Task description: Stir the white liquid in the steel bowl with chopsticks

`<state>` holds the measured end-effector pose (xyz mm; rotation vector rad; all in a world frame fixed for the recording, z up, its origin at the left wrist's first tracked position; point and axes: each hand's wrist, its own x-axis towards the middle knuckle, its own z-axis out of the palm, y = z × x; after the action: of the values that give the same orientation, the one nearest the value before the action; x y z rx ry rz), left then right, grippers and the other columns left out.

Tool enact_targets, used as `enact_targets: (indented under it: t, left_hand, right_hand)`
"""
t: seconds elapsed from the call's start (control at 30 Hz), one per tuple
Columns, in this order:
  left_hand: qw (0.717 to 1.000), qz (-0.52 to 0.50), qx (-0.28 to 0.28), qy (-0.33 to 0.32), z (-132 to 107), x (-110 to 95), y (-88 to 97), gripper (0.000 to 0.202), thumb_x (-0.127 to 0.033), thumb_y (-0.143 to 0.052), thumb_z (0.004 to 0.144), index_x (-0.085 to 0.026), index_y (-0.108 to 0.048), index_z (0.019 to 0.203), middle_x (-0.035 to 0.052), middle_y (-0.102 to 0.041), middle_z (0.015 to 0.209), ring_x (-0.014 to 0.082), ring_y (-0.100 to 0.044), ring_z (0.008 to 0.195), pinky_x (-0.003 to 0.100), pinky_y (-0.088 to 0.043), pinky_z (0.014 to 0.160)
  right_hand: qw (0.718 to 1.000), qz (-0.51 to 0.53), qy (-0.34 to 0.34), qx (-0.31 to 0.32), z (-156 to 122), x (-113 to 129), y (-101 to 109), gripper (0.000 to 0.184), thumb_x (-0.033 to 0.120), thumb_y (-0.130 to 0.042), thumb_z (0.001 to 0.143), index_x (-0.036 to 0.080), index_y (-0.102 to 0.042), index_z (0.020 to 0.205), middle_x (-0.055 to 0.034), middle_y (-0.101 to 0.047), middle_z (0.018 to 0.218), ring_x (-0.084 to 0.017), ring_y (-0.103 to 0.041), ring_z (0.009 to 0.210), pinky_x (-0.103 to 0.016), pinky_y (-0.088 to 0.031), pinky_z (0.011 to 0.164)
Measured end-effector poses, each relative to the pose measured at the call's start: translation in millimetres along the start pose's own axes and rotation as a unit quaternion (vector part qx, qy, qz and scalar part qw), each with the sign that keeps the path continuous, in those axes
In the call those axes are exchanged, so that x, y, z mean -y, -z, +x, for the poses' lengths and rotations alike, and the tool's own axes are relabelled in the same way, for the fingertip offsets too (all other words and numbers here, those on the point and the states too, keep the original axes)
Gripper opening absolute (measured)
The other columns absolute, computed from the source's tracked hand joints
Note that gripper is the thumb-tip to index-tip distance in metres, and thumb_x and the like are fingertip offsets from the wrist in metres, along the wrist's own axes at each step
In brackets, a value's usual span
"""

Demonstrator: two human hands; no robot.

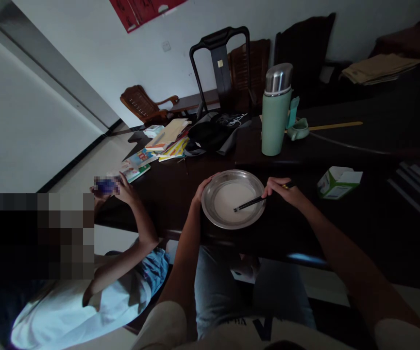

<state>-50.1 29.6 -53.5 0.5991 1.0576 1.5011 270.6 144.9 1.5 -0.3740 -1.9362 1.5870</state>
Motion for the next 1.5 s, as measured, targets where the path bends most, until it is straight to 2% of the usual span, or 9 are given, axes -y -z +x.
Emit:
enact_targets:
  t: [0.13, 0.37, 0.5, 0.67, 0.77, 0.93, 1.2, 1.4, 1.5]
  left_hand:
    - [1.000, -0.002, -0.005, 0.001, 0, 0, -0.1, 0.042, -0.032, -0.060, 0.083, -0.016, -0.073, 0.119, 0.0063, -0.070, 0.129, 0.0325, -0.048, 0.140, 0.045, -0.028, 0.122]
    - [1.000, -0.003, 0.005, -0.002, -3, -3, -4.2, 0.040, -0.031, -0.062, 0.084, -0.016, -0.073, 0.119, 0.0055, -0.069, 0.133, 0.0334, -0.045, 0.143, 0.044, -0.027, 0.123]
    - [1.000, -0.015, 0.006, -0.001, -4, -4, -6.2, 0.039, -0.030, -0.062, 0.084, -0.015, -0.073, 0.119, 0.0057, -0.066, 0.136, 0.0346, -0.042, 0.144, 0.046, -0.027, 0.123]
    - [1.000, -0.016, 0.004, -0.005, -5, -3, -5.4, 0.043, -0.030, -0.063, 0.083, -0.013, -0.071, 0.122, 0.0079, -0.067, 0.135, 0.0348, -0.041, 0.144, 0.045, -0.026, 0.123]
    - [1.000, -0.012, 0.000, -0.001, -4, -3, -4.6, 0.044, -0.030, -0.063, 0.083, -0.013, -0.071, 0.123, 0.0079, -0.067, 0.135, 0.0348, -0.042, 0.144, 0.045, -0.026, 0.123]
    - [1.000, -0.005, 0.010, -0.001, -3, -3, -3.3, 0.043, -0.031, -0.060, 0.085, -0.015, -0.071, 0.123, 0.0063, -0.066, 0.136, 0.0331, -0.042, 0.145, 0.045, -0.026, 0.123]
    - [1.000, 0.003, -0.009, -0.013, 2, 0, 2.8, 0.044, -0.031, -0.063, 0.082, -0.014, -0.072, 0.122, 0.0080, -0.069, 0.131, 0.0326, -0.045, 0.142, 0.044, -0.024, 0.124]
    - [1.000, -0.003, 0.001, -0.013, -1, -1, 0.5, 0.043, -0.032, -0.063, 0.083, -0.015, -0.072, 0.121, 0.0069, -0.069, 0.132, 0.0324, -0.045, 0.143, 0.043, -0.025, 0.123]
    - [1.000, 0.002, 0.003, -0.008, -4, -2, -2.9, 0.043, -0.032, -0.063, 0.082, -0.016, -0.072, 0.121, 0.0060, -0.068, 0.133, 0.0326, -0.045, 0.142, 0.043, -0.026, 0.122]
  right_hand:
    - [0.997, -0.064, 0.021, 0.031, 1, -3, -8, 0.045, 0.061, -0.057, 0.090, 0.023, -0.070, 0.069, -0.0060, -0.077, 0.080, -0.022, -0.067, 0.079, -0.036, -0.050, 0.077]
    - [0.998, -0.027, 0.008, -0.054, 2, 1, 5, 0.052, 0.065, -0.058, 0.088, 0.023, -0.061, 0.058, -0.0052, -0.074, 0.066, -0.022, -0.068, 0.068, -0.038, -0.050, 0.075]
    - [1.000, 0.005, 0.005, -0.013, 0, 3, 1, 0.052, 0.063, -0.057, 0.090, 0.023, -0.060, 0.057, -0.0046, -0.072, 0.063, -0.021, -0.068, 0.064, -0.036, -0.052, 0.071]
    - [0.996, -0.073, 0.018, 0.046, 0, 2, -12, 0.046, 0.061, -0.057, 0.090, 0.024, -0.070, 0.067, -0.0055, -0.076, 0.078, -0.022, -0.067, 0.075, -0.037, -0.051, 0.075]
    - [0.994, -0.105, 0.027, 0.001, 1, 2, -7, 0.046, 0.061, -0.056, 0.091, 0.024, -0.071, 0.067, -0.0052, -0.075, 0.077, -0.022, -0.066, 0.076, -0.038, -0.050, 0.077]
    - [0.997, -0.026, 0.018, -0.064, 1, 6, 7, 0.053, 0.066, -0.057, 0.088, 0.023, -0.059, 0.056, -0.0048, -0.071, 0.062, -0.021, -0.067, 0.063, -0.038, -0.051, 0.073]
    - [0.996, -0.066, 0.028, 0.054, 0, 2, -9, 0.045, 0.060, -0.057, 0.090, 0.023, -0.071, 0.069, -0.0055, -0.076, 0.078, -0.021, -0.068, 0.075, -0.036, -0.052, 0.074]
    - [0.997, -0.039, 0.018, -0.065, 2, 4, 7, 0.052, 0.064, -0.058, 0.088, 0.023, -0.062, 0.056, -0.0046, -0.073, 0.066, -0.021, -0.068, 0.066, -0.037, -0.051, 0.073]
    - [0.998, -0.002, 0.009, -0.056, 0, 5, 10, 0.056, 0.067, -0.057, 0.087, 0.023, -0.058, 0.053, -0.0042, -0.070, 0.058, -0.020, -0.065, 0.058, -0.035, -0.050, 0.065]
